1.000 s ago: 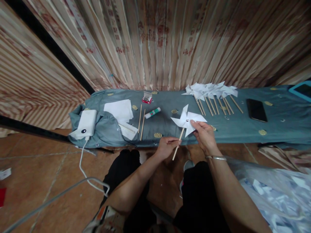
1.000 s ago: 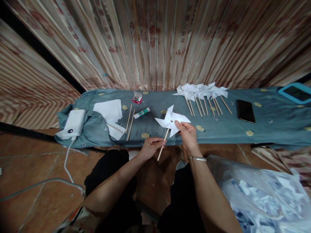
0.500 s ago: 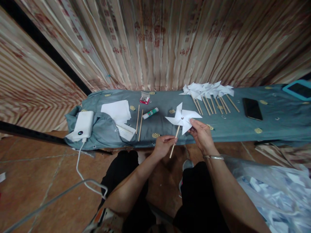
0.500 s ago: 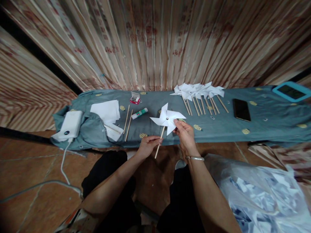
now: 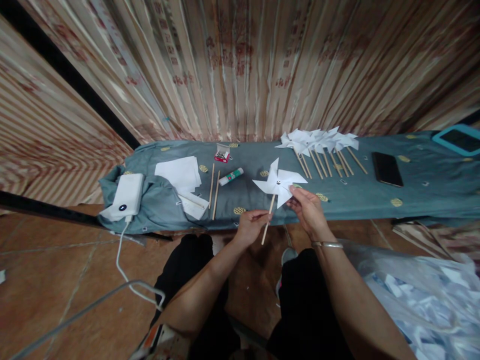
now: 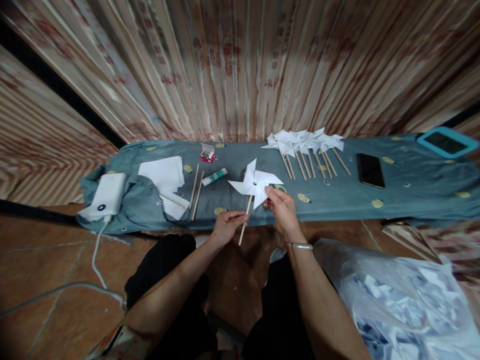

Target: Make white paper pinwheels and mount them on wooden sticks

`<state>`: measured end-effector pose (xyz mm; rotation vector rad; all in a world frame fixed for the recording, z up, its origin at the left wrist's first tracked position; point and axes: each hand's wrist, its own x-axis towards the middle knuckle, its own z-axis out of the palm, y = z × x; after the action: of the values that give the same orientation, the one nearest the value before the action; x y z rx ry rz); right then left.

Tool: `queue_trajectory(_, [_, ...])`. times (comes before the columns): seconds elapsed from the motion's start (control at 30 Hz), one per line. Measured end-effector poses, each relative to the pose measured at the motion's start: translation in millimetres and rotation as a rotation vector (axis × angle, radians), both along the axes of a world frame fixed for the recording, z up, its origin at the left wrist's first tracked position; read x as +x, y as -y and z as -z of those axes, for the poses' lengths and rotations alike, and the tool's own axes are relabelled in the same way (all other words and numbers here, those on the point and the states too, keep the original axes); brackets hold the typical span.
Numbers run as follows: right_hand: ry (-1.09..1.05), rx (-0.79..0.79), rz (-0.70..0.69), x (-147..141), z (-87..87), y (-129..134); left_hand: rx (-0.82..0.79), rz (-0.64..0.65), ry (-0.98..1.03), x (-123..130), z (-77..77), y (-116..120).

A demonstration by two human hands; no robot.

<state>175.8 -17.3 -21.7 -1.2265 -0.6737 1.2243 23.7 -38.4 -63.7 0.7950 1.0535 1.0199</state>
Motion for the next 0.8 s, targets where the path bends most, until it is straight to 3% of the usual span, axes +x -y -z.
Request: queue_trajectory(0.8, [0.027, 0.038, -0.010, -2.7, -1.8, 0.2, -0.005, 0.056, -0.037, 1.6, 1.5, 4.4])
